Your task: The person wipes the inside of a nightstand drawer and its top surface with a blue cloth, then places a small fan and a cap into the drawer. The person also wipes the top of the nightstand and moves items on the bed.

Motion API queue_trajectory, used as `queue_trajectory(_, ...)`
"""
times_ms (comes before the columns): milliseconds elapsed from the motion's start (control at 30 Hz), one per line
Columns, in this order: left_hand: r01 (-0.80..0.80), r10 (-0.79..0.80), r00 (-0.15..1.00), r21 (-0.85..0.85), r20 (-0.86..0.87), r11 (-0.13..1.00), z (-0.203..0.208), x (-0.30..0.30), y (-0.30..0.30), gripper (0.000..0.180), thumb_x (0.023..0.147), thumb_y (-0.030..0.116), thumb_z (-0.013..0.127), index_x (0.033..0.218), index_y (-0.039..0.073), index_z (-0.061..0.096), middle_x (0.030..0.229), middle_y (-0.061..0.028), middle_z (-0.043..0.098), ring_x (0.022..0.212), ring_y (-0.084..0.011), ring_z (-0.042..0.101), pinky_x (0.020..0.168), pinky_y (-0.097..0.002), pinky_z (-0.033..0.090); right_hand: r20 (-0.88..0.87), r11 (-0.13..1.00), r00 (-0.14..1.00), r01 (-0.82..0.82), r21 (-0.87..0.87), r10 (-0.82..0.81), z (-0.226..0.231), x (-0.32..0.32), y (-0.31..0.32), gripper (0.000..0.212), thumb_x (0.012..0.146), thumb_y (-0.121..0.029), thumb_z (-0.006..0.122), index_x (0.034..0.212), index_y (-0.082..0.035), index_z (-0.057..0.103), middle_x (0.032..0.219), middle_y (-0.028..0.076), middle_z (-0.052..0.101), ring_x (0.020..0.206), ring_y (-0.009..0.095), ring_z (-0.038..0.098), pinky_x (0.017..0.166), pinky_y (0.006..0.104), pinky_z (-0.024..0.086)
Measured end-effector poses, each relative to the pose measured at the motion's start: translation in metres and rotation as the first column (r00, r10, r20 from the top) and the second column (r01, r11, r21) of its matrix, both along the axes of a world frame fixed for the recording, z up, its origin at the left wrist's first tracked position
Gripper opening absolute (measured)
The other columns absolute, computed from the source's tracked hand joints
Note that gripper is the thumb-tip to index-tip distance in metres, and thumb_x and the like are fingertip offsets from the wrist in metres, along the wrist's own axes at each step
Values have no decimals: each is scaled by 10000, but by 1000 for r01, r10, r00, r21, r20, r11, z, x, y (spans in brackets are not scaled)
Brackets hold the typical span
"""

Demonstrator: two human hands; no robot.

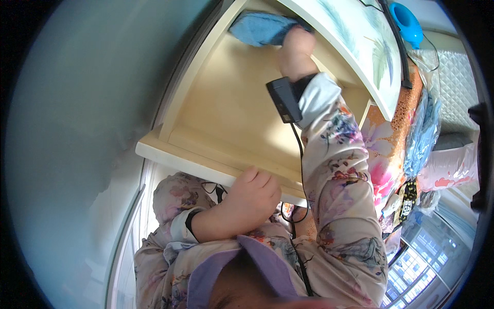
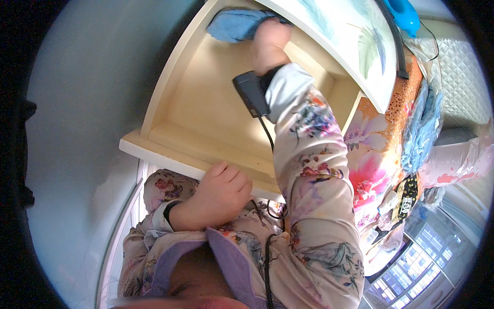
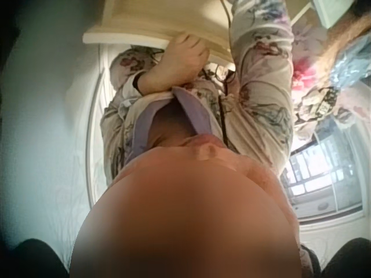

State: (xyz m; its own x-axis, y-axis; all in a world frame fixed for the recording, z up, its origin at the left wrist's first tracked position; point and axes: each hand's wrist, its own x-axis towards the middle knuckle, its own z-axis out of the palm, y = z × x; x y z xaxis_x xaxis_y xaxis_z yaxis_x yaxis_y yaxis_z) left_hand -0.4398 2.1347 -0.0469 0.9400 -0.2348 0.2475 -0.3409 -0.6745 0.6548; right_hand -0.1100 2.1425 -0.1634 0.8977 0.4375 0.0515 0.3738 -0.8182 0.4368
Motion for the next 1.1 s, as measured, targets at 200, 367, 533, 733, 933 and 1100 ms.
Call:
queue_trajectory(200, 5, -5, 1000, 19, -7, 1000, 0, 0, -1, 184, 656, 209, 614, 751, 53, 587, 757, -47, 496, 753, -214, 493, 731, -340, 388, -222, 959, 952, 158, -234, -211, 56, -15, -80, 407, 672, -243, 748, 1028, -68, 655, 1078, 134, 647, 1005, 276, 631, 829, 336, 518)
queue_trajectory(367, 9, -8, 1000, 28, -15, 1000, 0, 3, -3, 187, 658, 213, 619, 753, 55, 589, 753, -49, 493, 756, -213, 494, 733, -340, 393, -191, 896, 945, 169, -412, -266, 19, -5, -48, 342, 919, -220, 486, 1213, -72, 578, 1284, 61, 558, 1157, 238, 541, 890, 349, 426)
queue_trajectory(533, -1, 1, 1000, 3, -28, 1000, 1, 4, -2, 208, 659, 225, 635, 758, 48, 589, 755, -55, 495, 764, -222, 498, 734, -343, 397, -345, 560, 938, 262, 786, 46, -7, -17, -75, 631, 907, -363, 488, 1313, 92, 324, 1292, 283, 471, 1163, 428, 479, 975, 435, 389)
queue_trajectory(733, 51, -51, 998, 3, -45, 999, 3, 3, -1, 204, 662, 204, 644, 762, 34, 590, 763, -64, 511, 777, -229, 506, 731, -347, 397, -507, 869, 827, 48, 493, 243, 50, -21, -144, 489, 878, -392, 540, 1185, -11, 525, 1283, 272, 462, 1203, 419, 437, 981, 415, 399)
queue_trajectory(933, 71, -71, 996, -2, -61, 998, 3, 4, 0, 215, 662, 207, 646, 772, 29, 599, 769, -65, 519, 792, -230, 513, 732, -347, 397, -422, 693, 741, -79, 717, 522, 38, -30, -124, 115, 807, -81, 638, 910, -91, 587, 1069, 107, 529, 943, 286, 558, 835, 376, 466)
queue_trajectory(1100, 48, -49, 997, -15, -56, 999, 3, 4, 0, 195, 666, 202, 638, 759, 36, 595, 776, -62, 524, 800, -226, 514, 739, -345, 397, -780, 625, 148, 515, 586, 608, 40, -53, -109, 131, 881, -150, 606, 977, -64, 581, 908, 38, 596, 837, 149, 586, 785, 278, 468)
